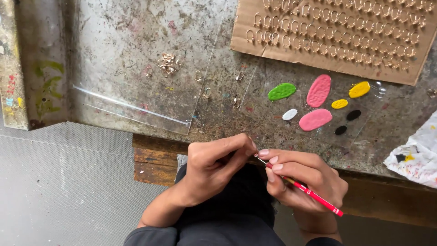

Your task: The person paints small metal rings one by one using a fine brush and multiple paint colors on a palette. They repeatedly dip the brush into different colors and apply paint to each ring held in the left hand, then place the finished rings onto a cardboard sheet.

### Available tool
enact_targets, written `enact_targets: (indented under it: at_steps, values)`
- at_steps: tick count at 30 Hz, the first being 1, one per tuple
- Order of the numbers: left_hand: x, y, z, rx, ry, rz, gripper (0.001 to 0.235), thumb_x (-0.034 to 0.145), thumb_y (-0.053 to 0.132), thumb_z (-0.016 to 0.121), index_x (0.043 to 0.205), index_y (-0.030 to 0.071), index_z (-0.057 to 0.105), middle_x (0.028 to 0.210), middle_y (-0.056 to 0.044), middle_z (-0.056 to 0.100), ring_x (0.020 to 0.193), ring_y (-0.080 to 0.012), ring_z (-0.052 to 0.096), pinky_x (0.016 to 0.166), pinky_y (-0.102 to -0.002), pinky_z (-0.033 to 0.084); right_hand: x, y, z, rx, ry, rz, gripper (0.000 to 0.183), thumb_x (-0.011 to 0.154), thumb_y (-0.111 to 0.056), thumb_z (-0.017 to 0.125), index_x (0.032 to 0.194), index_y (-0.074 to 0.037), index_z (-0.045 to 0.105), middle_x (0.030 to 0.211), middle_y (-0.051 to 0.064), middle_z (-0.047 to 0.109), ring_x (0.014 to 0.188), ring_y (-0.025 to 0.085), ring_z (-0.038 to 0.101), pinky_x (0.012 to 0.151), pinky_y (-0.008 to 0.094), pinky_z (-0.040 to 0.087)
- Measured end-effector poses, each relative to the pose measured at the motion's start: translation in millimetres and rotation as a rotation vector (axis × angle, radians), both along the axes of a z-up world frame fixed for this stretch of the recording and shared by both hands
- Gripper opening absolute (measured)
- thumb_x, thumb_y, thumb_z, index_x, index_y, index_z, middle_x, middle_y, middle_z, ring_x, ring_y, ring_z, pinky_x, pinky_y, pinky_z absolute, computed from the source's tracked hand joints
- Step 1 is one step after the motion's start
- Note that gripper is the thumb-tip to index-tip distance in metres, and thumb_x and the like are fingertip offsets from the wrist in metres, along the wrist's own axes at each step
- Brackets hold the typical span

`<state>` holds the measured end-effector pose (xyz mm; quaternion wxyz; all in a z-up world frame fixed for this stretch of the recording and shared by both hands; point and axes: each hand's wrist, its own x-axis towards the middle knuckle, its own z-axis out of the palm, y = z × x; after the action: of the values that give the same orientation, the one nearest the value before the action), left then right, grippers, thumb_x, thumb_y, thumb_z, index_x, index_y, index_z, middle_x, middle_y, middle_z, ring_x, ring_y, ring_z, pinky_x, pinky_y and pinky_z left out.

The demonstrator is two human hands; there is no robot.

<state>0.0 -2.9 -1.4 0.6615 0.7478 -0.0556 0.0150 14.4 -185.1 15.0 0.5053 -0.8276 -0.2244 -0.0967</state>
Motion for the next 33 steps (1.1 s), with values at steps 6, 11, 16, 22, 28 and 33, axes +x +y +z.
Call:
enact_targets:
  at_steps: [6, 11, 16, 22, 28, 33]
  values:
    - [-2.9, 0.2, -5.1, 0.039, -0.007, -0.001, 0.008, 0.103, 0.007, 0.061, 0.102, 0.002, 0.067, 0.092, -0.005, 0.073, 0.076, -0.0131, 0.071, 0.073, -0.024, 0.056, -0.1, -0.4, -0.3, -0.029, -0.026, -0.005, 0.007, 0.092, -0.007, 0.069, 0.09, -0.007, 0.063, 0.088, 0.012, 0.073, 0.081, 0.022, 0.083, 0.075, 0.021, 0.066]
    - [-2.4, 0.8, -5.6, 0.046, -0.021, -0.001, 0.008, 0.103, 0.007, 0.061, 0.103, 0.001, 0.067, 0.093, -0.006, 0.073, 0.078, -0.0139, 0.072, 0.075, -0.024, 0.058, 2.1, 2.0, -0.8, -0.022, -0.064, 0.005, 0.007, 0.091, -0.005, 0.069, 0.088, -0.005, 0.063, 0.086, 0.013, 0.072, 0.079, 0.023, 0.083, 0.073, 0.022, 0.067]
    - [-2.8, 1.6, -6.4, 0.019, -0.014, -0.013, 0.008, 0.103, 0.006, 0.061, 0.105, 0.001, 0.067, 0.093, -0.007, 0.073, 0.078, -0.0147, 0.072, 0.075, -0.024, 0.057, 0.6, 3.9, 0.2, -0.037, -0.045, -0.019, 0.008, 0.092, -0.005, 0.068, 0.088, -0.005, 0.061, 0.086, 0.014, 0.072, 0.079, 0.023, 0.082, 0.075, 0.024, 0.068]
    - [-3.6, 1.7, -8.5, 0.021, -0.02, -0.004, 0.007, 0.103, 0.005, 0.062, 0.104, 0.001, 0.068, 0.094, -0.007, 0.074, 0.077, -0.014, 0.072, 0.074, -0.024, 0.058, -0.1, 3.1, -2.7, -0.031, -0.055, -0.022, 0.008, 0.092, -0.007, 0.069, 0.089, -0.006, 0.061, 0.087, 0.013, 0.072, 0.079, 0.022, 0.082, 0.074, 0.024, 0.068]
    - [-4.3, 2.0, -10.1, 0.011, -0.019, -0.007, 0.007, 0.103, 0.005, 0.062, 0.105, 0.001, 0.067, 0.094, -0.007, 0.073, 0.076, -0.014, 0.071, 0.073, -0.025, 0.057, -2.4, 2.3, -1.6, -0.056, -0.038, -0.028, 0.008, 0.093, -0.008, 0.069, 0.091, -0.007, 0.061, 0.088, 0.012, 0.073, 0.08, 0.022, 0.083, 0.073, 0.023, 0.066]
    - [-3.7, 2.3, -8.7, 0.008, -0.023, -0.01, 0.008, 0.103, 0.005, 0.061, 0.105, 0.0, 0.067, 0.095, -0.008, 0.074, 0.078, -0.0152, 0.073, 0.075, -0.025, 0.058, -2.6, 3.1, -0.5, -0.049, -0.025, -0.029, 0.008, 0.093, -0.007, 0.069, 0.09, -0.007, 0.061, 0.088, 0.013, 0.073, 0.08, 0.023, 0.083, 0.073, 0.023, 0.067]
